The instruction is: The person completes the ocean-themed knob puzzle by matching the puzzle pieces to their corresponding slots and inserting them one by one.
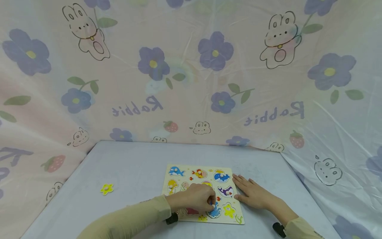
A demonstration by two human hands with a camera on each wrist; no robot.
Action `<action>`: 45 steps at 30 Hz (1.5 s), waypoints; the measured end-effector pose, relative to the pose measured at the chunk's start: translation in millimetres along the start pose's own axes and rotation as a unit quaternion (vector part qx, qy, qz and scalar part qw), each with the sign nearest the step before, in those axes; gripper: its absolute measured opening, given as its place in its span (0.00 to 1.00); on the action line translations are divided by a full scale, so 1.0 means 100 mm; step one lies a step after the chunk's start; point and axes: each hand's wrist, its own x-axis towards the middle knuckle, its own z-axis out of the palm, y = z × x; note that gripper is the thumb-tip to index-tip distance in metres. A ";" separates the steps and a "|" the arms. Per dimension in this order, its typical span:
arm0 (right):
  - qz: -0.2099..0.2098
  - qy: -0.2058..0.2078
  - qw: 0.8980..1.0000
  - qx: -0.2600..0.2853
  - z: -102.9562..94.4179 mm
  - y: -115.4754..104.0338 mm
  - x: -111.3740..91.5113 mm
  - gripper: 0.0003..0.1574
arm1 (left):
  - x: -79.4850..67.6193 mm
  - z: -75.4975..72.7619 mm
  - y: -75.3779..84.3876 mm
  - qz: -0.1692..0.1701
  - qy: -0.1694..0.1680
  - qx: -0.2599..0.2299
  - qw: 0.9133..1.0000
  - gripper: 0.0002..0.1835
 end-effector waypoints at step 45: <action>0.014 -0.003 1.000 -0.014 0.02 0.01 0.02 0.52 | -0.88 -0.50 -0.75 0.015 0.191 -0.095 0.977 0.10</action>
